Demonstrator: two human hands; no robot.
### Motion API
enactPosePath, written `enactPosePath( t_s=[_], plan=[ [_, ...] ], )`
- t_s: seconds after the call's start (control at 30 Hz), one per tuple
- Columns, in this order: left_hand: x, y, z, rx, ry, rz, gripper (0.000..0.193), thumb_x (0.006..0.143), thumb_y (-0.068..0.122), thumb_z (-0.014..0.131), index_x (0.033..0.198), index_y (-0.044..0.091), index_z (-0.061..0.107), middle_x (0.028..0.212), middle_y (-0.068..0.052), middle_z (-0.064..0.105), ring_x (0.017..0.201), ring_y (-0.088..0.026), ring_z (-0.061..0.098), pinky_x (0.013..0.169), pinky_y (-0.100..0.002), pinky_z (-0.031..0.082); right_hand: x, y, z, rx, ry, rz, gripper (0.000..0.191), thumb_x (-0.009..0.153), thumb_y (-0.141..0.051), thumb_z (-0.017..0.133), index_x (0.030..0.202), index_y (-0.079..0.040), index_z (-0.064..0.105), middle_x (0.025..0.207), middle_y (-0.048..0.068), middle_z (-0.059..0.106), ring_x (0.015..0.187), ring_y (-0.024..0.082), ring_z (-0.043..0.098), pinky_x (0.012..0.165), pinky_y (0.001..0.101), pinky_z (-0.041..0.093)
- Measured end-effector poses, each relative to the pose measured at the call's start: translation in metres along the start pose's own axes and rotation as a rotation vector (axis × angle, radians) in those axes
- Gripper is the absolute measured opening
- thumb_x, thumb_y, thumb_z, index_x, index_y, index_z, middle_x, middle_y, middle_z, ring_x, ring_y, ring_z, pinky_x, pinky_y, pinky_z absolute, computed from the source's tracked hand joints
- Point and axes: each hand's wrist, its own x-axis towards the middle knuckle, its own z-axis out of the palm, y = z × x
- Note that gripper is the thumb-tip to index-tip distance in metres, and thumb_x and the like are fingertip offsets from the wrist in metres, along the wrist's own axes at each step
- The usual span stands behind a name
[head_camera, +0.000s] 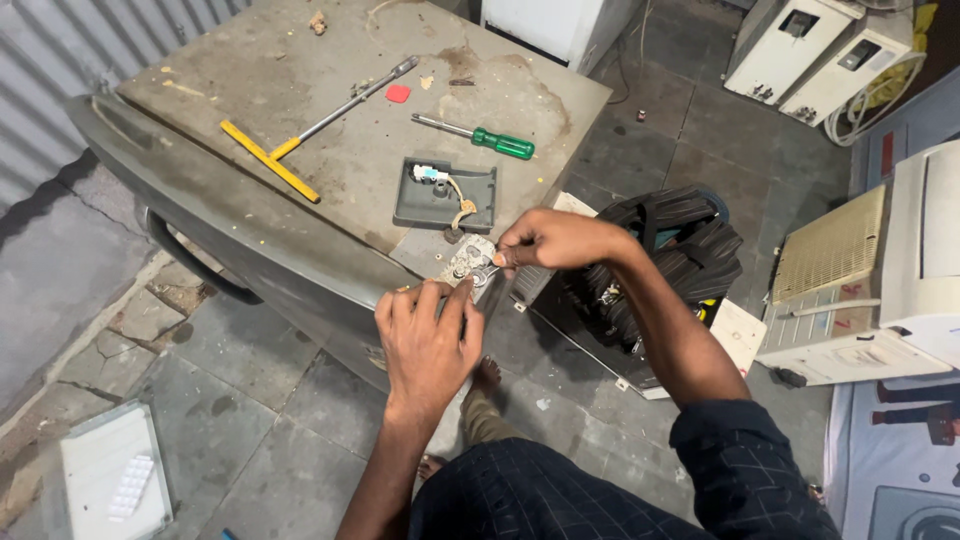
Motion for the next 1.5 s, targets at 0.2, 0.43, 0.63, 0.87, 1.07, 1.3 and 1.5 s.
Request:
enactPosePath(
  t_s=[0.2,0.43,0.63,0.87,1.07,1.3,1.5],
  plan=[
    [-0.014,0.011,-0.013,-0.009,0.0,0.014,0.024,0.09,0.025,0.076,0.109,0.01,0.077,0.097,-0.002,0.063,0.094,-0.024,0.056,0.094,-0.043,0.039,-0.027,-0.006,0.034,-0.031,0.164,0.036,0.043,0.103,-0.038,0.057,0.078,-0.005,0.07,0.062,0.007,0.059,0.064,0.014,0.053,0.063,0.0339,0.044],
    [-0.028,0.015,-0.031,-0.025,-0.049,0.028,0.029,0.091,0.028,0.077,0.113,0.01,0.076,0.101,-0.004,0.062,0.098,-0.026,0.055,0.096,-0.044,0.039,-0.062,-0.041,0.098,0.033,0.557,0.147,0.041,0.101,-0.036,0.061,0.08,-0.002,0.071,0.061,0.012,0.062,0.056,0.022,0.058,0.056,0.0385,0.045],
    [-0.035,0.02,-0.04,-0.046,-0.059,0.04,0.03,0.093,0.026,0.075,0.118,0.009,0.075,0.104,-0.004,0.062,0.1,-0.027,0.054,0.098,-0.044,0.039,-0.085,-0.09,0.16,-0.139,0.822,0.305,0.034,0.106,-0.028,0.056,0.092,0.001,0.067,0.067,0.024,0.064,0.064,0.042,0.067,0.059,0.0495,0.05],
    [0.002,0.003,-0.028,-0.053,-0.073,0.037,0.031,0.093,0.027,0.075,0.118,0.01,0.075,0.104,-0.004,0.064,0.1,-0.025,0.056,0.096,-0.044,0.038,-0.066,-0.101,0.113,-0.017,0.821,0.26,0.03,0.097,-0.029,0.064,0.099,-0.001,0.076,0.068,0.022,0.067,0.05,0.03,0.066,0.051,0.0405,0.051],
    [0.014,-0.015,-0.015,-0.043,-0.06,0.034,0.034,0.092,0.028,0.076,0.12,0.009,0.074,0.107,-0.005,0.066,0.102,-0.025,0.057,0.097,-0.043,0.038,-0.047,-0.071,0.048,0.119,0.551,0.358,0.035,0.089,-0.04,0.073,0.091,-0.007,0.083,0.064,0.008,0.076,0.053,0.011,0.066,0.052,0.0299,0.051],
    [-0.002,-0.02,-0.008,-0.038,-0.042,0.032,0.033,0.092,0.027,0.076,0.119,0.009,0.075,0.106,-0.004,0.065,0.102,-0.025,0.057,0.096,-0.044,0.038,-0.016,-0.041,0.023,0.107,0.291,0.209,0.036,0.087,-0.044,0.076,0.088,-0.009,0.085,0.073,0.0,0.08,0.068,0.004,0.07,0.068,0.0253,0.055],
    [-0.013,-0.014,-0.009,-0.025,-0.039,0.017,0.032,0.091,0.027,0.077,0.118,0.009,0.075,0.103,-0.004,0.064,0.1,-0.025,0.057,0.096,-0.044,0.038,0.01,-0.025,0.002,-0.026,0.047,0.252,0.036,0.086,-0.045,0.077,0.087,-0.01,0.085,0.073,-0.001,0.079,0.065,0.005,0.063,0.062,0.0289,0.05]
  ],
)
